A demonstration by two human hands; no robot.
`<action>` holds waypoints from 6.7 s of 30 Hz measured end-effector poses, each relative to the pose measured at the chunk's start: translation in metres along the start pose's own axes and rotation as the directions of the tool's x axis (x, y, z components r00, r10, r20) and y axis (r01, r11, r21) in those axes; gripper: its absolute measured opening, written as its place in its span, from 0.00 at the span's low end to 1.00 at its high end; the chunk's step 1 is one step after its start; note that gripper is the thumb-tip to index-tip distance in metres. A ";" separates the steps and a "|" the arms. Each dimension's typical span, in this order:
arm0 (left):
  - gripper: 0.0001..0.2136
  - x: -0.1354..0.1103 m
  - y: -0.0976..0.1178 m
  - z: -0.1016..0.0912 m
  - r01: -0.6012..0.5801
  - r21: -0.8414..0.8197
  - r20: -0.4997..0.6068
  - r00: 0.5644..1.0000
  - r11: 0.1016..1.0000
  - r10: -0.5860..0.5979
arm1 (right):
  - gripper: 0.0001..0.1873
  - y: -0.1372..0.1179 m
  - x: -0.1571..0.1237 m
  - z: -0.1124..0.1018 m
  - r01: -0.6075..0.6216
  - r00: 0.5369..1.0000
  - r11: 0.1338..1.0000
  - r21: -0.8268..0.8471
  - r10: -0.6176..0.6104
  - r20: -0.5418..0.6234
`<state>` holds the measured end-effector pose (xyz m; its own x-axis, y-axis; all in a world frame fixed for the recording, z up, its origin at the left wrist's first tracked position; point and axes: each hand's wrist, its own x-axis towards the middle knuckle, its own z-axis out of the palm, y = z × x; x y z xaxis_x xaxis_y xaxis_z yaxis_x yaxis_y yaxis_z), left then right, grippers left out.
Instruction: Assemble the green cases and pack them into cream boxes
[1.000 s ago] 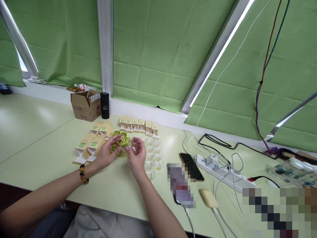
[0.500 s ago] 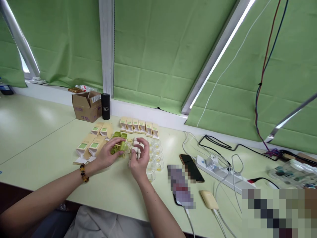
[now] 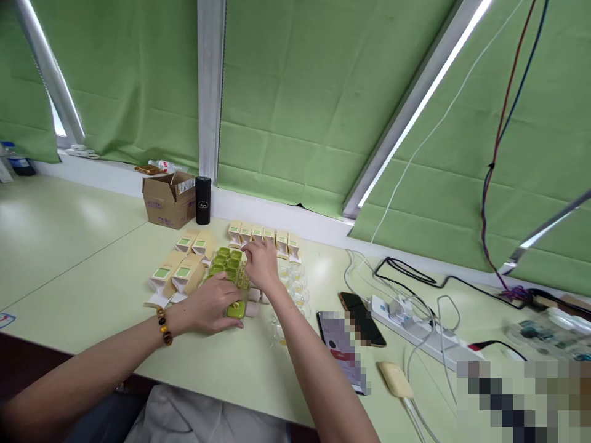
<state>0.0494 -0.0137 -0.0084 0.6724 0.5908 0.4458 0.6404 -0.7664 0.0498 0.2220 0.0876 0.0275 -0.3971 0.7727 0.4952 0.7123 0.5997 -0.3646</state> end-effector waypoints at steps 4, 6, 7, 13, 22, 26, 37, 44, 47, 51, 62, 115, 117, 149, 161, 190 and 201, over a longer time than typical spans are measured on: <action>0.22 -0.001 0.000 0.004 -0.025 0.023 0.018 1.000 0.999 0.025 | 0.20 0.007 0.037 0.026 0.029 0.963 0.980 -0.197 0.026 0.268; 0.23 -0.001 0.000 0.005 -0.037 0.034 0.011 0.999 0.999 0.036 | 0.19 0.008 0.050 0.041 0.023 0.942 0.975 -0.222 0.054 0.331; 0.24 -0.001 0.000 0.005 -0.040 0.041 0.011 0.999 0.998 0.040 | 0.19 0.008 0.056 0.047 0.018 0.931 0.973 -0.232 0.068 0.358; 0.25 -0.001 0.001 0.000 -0.063 0.058 0.046 0.997 0.996 0.060 | 0.27 0.008 0.073 0.072 -0.057 0.896 0.961 -0.271 0.169 0.411; 0.25 0.000 0.002 -0.004 -0.056 0.024 0.088 0.995 0.998 0.053 | 0.26 0.011 0.078 0.080 -0.093 0.910 0.971 -0.220 0.173 0.378; 0.25 -0.001 0.003 -0.007 -0.037 0.030 0.115 0.993 0.999 0.033 | 0.26 0.008 0.081 0.072 -0.084 0.943 0.988 -0.129 0.121 0.310; 0.17 0.000 -0.012 -0.011 0.142 -0.205 -0.109 0.980 0.968 -0.167 | 0.25 -0.031 0.039 -0.004 0.177 0.968 0.977 0.115 -0.152 -0.198; 0.20 0.005 -0.023 -0.005 0.072 -0.888 -0.272 0.715 0.455 -0.644 | 0.26 -0.045 -0.053 -0.031 0.426 0.850 0.897 -0.121 -0.443 -0.285; 0.25 0.007 -0.023 -0.003 -0.038 -0.946 -0.256 0.700 0.323 -0.667 | 0.27 -0.039 -0.081 -0.018 0.473 0.836 0.856 -0.211 -0.511 -0.199; 0.24 0.010 -0.022 0.001 -0.099 -0.972 -0.222 0.687 0.214 -0.692 | 0.23 -0.034 -0.096 -0.004 0.543 0.820 0.805 -0.239 -0.570 -0.053; 0.19 0.010 -0.022 0.006 -0.088 -0.964 -0.245 0.661 0.252 -0.709 | 0.25 -0.027 -0.099 -0.001 0.585 0.782 0.804 -0.107 -0.593 -0.190; 0.17 0.002 -0.001 0.006 0.115 -0.668 -0.357 0.818 0.735 -0.452 | 0.19 -0.013 -0.100 0.012 0.178 0.952 0.767 0.616 0.023 -0.305; 0.17 0.002 0.000 0.006 0.128 -0.665 -0.352 0.815 0.736 -0.460 | 0.18 -0.014 -0.100 0.013 0.154 0.953 0.743 0.652 0.063 -0.297; 0.17 -0.001 -0.002 0.007 -0.010 -0.840 -0.301 0.842 0.543 -0.449 | 0.23 -0.023 -0.104 0.000 0.083 0.975 0.761 0.643 0.070 -0.209; 0.13 0.000 -0.002 0.009 -0.025 -0.853 -0.312 0.825 0.521 -0.471 | 0.23 -0.021 -0.107 0.003 0.118 0.982 0.776 0.620 0.002 -0.189; 0.09 0.003 0.000 0.014 0.073 -0.672 -0.432 0.769 0.737 -0.470 | 0.19 -0.023 -0.105 0.007 0.205 0.950 0.838 0.506 -0.045 -0.310; 0.20 0.003 0.005 -0.003 0.100 -0.490 -0.539 0.746 0.866 -0.391 | 0.35 -0.026 -0.109 -0.003 0.423 0.876 0.894 0.148 -0.361 -0.321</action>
<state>0.0535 -0.0163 -0.0045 0.0510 0.6048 0.7948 0.4404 -0.7279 0.5256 0.2487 -0.0125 -0.0144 -0.4191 0.3933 0.8183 0.3830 0.8938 -0.2334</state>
